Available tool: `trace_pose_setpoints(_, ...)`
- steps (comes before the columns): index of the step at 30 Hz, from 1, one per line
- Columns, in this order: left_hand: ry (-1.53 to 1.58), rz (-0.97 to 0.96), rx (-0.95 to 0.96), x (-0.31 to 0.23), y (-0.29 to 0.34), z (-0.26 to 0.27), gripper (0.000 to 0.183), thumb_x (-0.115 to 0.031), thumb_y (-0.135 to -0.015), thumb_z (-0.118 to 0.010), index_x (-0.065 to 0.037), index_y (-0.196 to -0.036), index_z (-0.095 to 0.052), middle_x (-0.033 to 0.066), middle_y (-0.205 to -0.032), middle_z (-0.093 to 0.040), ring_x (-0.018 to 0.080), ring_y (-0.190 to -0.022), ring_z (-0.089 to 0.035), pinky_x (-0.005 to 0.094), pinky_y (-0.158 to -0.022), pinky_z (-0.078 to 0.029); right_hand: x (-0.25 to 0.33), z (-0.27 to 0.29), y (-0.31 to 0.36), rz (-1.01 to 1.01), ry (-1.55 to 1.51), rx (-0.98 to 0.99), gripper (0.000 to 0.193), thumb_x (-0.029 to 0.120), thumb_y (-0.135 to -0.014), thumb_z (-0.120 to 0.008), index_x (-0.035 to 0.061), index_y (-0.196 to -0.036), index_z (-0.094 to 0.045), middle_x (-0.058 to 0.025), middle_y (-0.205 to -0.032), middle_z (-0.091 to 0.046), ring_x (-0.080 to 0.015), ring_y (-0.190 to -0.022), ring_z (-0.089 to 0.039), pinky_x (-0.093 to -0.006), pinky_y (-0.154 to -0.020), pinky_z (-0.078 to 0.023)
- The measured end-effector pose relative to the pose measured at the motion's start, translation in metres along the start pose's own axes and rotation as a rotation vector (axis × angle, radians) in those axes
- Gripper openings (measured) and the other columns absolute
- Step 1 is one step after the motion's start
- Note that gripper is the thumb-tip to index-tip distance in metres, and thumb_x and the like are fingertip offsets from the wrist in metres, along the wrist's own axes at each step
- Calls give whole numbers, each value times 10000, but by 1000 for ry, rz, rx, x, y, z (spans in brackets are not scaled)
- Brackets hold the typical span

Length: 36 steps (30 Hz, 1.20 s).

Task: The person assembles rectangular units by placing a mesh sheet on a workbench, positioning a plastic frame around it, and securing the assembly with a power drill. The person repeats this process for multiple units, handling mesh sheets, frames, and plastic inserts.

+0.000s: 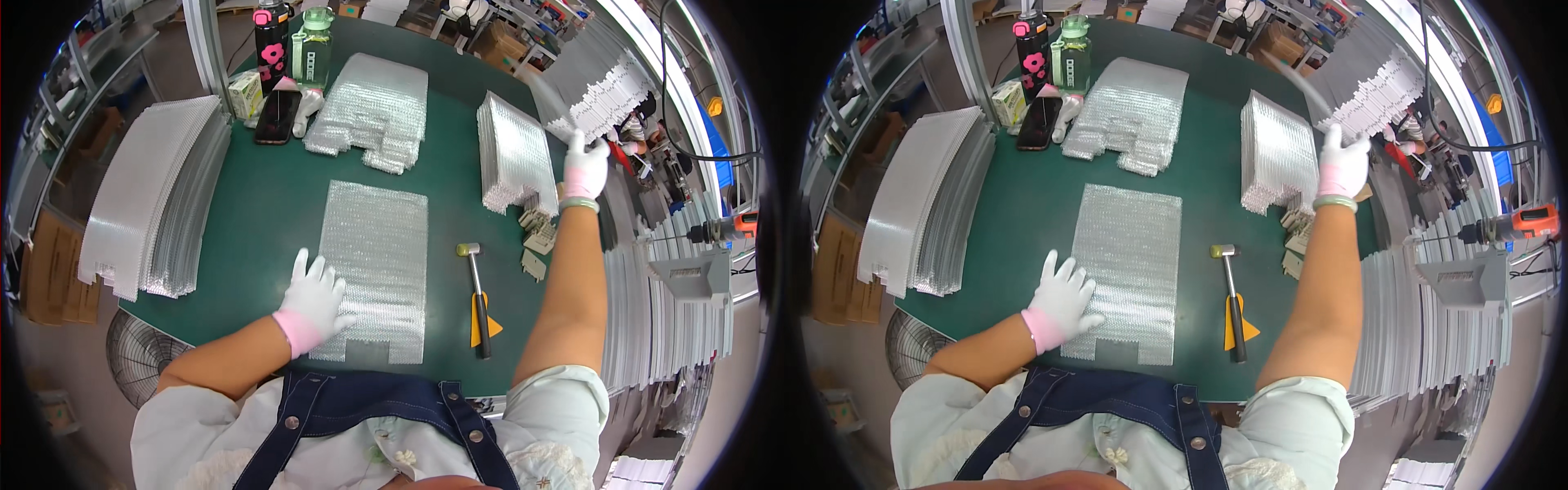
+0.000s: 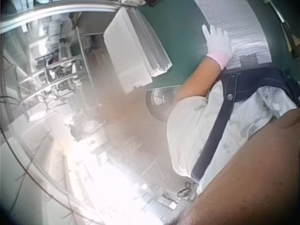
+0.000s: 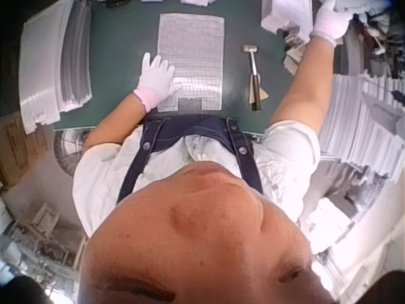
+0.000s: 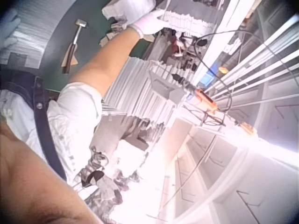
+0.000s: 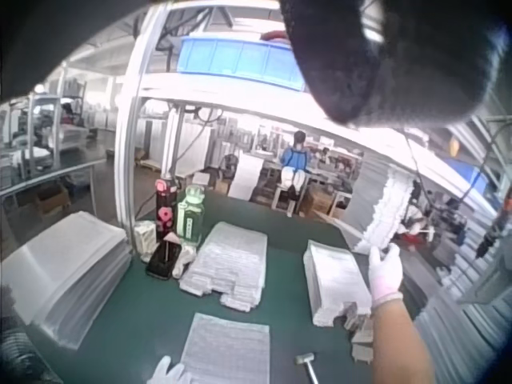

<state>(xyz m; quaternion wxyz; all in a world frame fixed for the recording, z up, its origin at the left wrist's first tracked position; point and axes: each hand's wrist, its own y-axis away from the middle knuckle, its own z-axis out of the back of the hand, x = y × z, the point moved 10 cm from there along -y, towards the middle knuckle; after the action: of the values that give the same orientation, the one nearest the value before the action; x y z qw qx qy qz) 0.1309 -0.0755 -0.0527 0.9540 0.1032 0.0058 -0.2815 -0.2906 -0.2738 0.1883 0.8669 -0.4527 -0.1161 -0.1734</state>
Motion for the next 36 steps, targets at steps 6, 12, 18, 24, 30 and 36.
trace_pose_setpoints(6, 275, 31, -169, 9, -11, 54, 732, -562, -896, -611, -26, -1387, -536, 177, -1294, -594, 361, -1341, -439, 557, -1204, -161, 71, 79, 97, 298, -567, 110, 577, 191, -867, -739, -40, -1352, -528, -154, -1059, -693, -244, -952, -676, -357, -891, -529)
trace_pose_setpoints(12, 1707, -168, -633, -41, 28, 133, 576, -171, -946, -644, 8, -1450, -430, 141, -1244, -580, 199, -1128, -565, 341, -1002, -466, 167, 167, 288, 798, -646, 351, 775, 390, -649, -869, -22, -1235, -574, -191, -1055, -648, -366, -960, -651, -445, -881, -522)
trace_pose_setpoints(18, 1640, -67, -92, -18, 53, 87, 442, -120, -909, -711, 34, -1301, -576, 62, -956, -698, 108, -828, -643, 244, -763, -520, 72, 167, 280, -6, -900, 452, 621, 180, -918, -723, -50, -1426, -450, -148, -1209, -628, -221, -1091, -629, -380, -979, -484)
trace_pose_setpoints(24, 1160, 456, -591, 33, 71, 26, 618, -197, -802, -840, 71, -1274, -545, 57, -922, -671, 120, -778, -636, 265, -728, -536, 67, 119, 371, -164, -608, 787, 626, 194, -896, -745, -45, -1409, -476, -52, -872, -646, -115, -770, -620, -264, -748, -522)
trace_pose_setpoints(30, 804, 518, -399, 34, 61, -2, 819, -433, -814, -792, 67, -1373, -464, 152, -925, -672, 273, -829, -673, 367, -795, -545, 58, 92, 415, -163, -337, 1007, 682, 303, -882, -743, -53, -1394, -467, -174, -912, -683, -302, -821, -678, -386, -773, -534)
trace_pose_setpoints(36, 600, 541, -282, 30, 44, -27, 836, -480, -842, -736, 44, -1417, -431, 242, -1148, -664, 365, -1063, -660, 429, -918, -523, 44, 63, 432, -19, -153, 1044, 678, 356, -903, -702, -57, -1386, -466, -255, -979, -698, -417, -915, -677, -464, -817, -540)
